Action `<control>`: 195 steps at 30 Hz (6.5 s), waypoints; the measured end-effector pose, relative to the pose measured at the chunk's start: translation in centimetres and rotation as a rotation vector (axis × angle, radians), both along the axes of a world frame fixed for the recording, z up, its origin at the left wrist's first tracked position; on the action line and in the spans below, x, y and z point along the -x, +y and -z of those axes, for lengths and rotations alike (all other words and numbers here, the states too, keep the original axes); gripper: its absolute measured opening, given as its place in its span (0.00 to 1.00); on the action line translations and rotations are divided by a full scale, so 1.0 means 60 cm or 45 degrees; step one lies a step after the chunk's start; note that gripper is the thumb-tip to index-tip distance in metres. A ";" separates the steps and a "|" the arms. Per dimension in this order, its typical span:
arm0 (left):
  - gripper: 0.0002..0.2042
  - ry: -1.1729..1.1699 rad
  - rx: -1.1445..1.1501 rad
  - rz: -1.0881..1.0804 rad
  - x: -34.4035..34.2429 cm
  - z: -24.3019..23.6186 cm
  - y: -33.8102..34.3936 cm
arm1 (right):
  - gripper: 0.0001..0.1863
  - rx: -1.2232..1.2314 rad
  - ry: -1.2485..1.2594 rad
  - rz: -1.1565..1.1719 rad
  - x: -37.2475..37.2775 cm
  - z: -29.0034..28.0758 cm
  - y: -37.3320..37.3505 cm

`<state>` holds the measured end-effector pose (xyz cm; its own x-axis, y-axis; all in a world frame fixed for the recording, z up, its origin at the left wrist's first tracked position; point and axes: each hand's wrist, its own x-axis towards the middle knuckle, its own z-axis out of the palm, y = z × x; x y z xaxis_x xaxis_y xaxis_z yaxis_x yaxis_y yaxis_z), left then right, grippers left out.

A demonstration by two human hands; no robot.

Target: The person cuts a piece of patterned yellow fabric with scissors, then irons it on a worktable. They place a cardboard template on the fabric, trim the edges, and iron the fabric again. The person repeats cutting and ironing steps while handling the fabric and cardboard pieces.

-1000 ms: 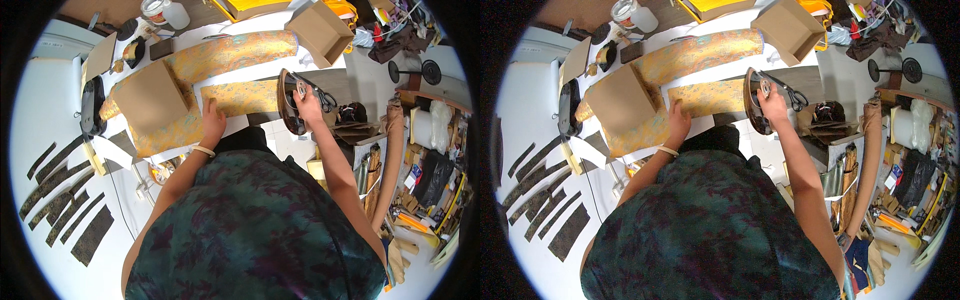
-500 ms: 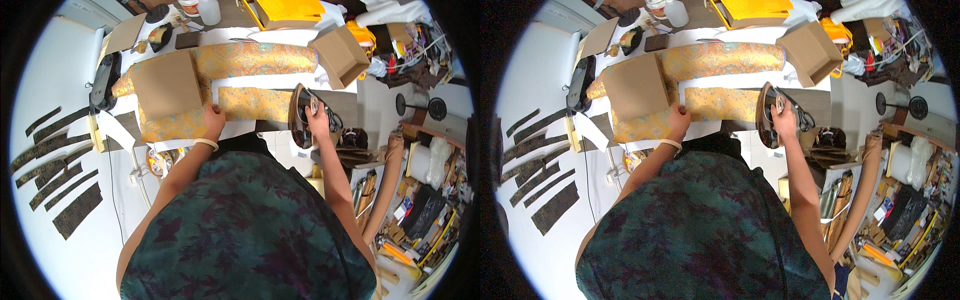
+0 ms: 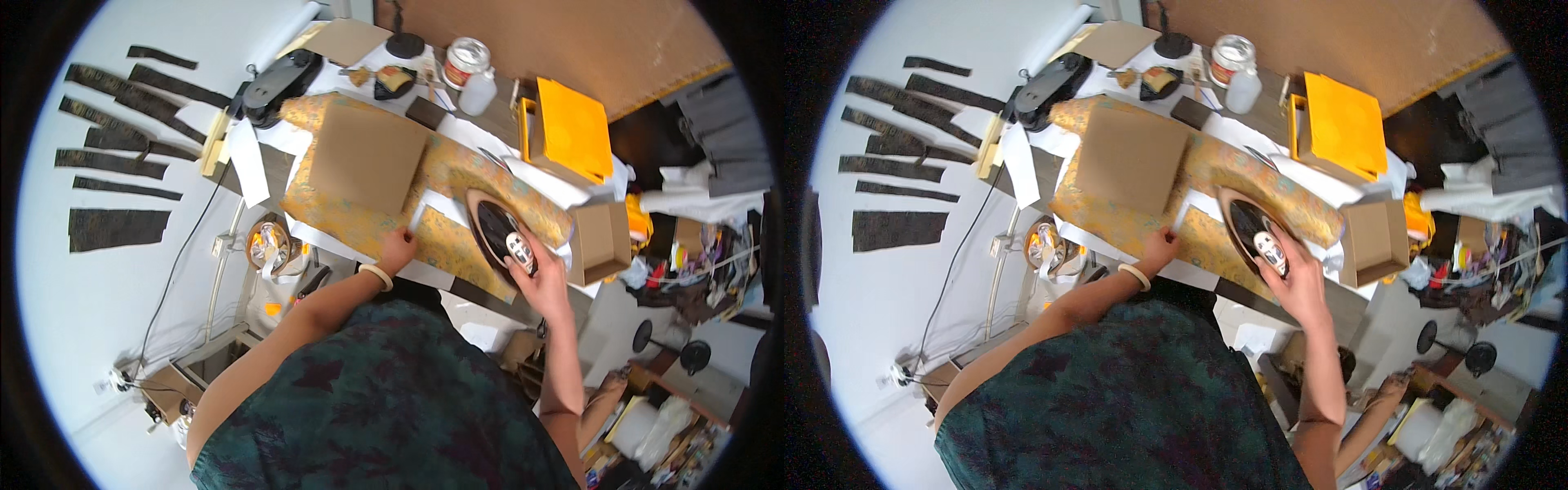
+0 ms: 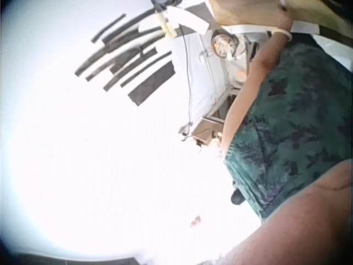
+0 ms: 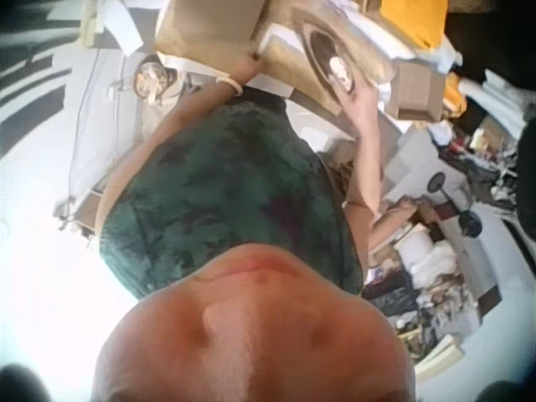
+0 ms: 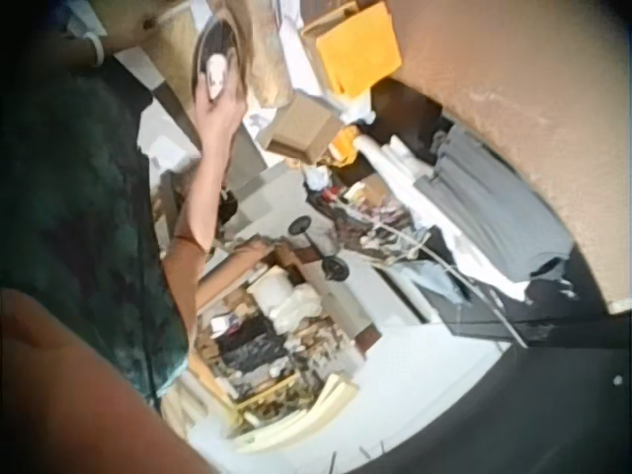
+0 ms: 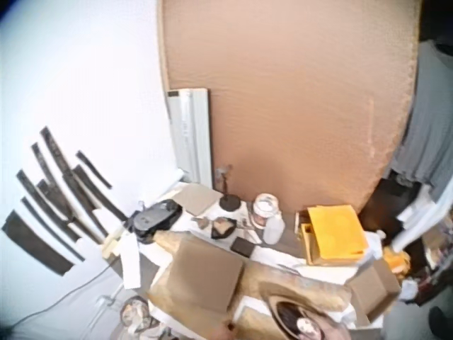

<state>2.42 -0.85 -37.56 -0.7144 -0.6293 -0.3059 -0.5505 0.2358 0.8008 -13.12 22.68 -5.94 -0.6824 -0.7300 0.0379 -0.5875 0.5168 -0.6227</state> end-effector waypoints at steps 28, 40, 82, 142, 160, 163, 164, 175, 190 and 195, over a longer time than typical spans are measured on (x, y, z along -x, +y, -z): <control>0.12 0.060 -0.670 0.779 -0.034 0.030 -0.139 | 0.16 -0.325 0.428 -1.210 0.152 0.178 -1.343; 0.16 0.057 -0.617 0.819 -0.030 0.013 -0.150 | 0.08 0.515 0.712 -0.373 0.145 0.083 -0.724; 0.11 -0.094 -0.802 -0.176 -0.070 -0.006 -0.058 | 0.09 0.119 -0.494 1.482 -0.135 0.528 0.211; 0.18 0.292 0.362 0.050 -0.033 -0.096 -0.084 | 0.22 -0.089 0.264 0.559 -0.077 0.359 -0.013; 0.08 0.382 0.145 -0.139 -0.184 -0.139 -0.324 | 0.19 0.307 0.374 -0.511 0.103 0.161 -1.053; 0.08 0.389 0.092 -0.092 -0.223 -0.148 -0.303 | 0.24 0.269 0.686 -0.649 0.149 0.215 -1.222; 0.08 0.396 0.101 -0.081 -0.228 -0.148 -0.312 | 0.24 0.224 0.792 -0.725 0.160 0.234 -1.262; 0.05 0.415 0.110 -0.175 -0.258 -0.130 -0.366 | 0.17 0.202 0.570 -1.092 0.149 0.058 -1.144; 0.35 0.303 0.286 1.525 -0.047 -0.067 -0.138 | 0.23 -0.202 0.217 0.686 -0.025 0.007 -0.156; 0.40 0.149 0.438 1.574 -0.050 -0.037 -0.073 | 0.21 -0.360 0.142 0.913 -0.072 0.100 0.045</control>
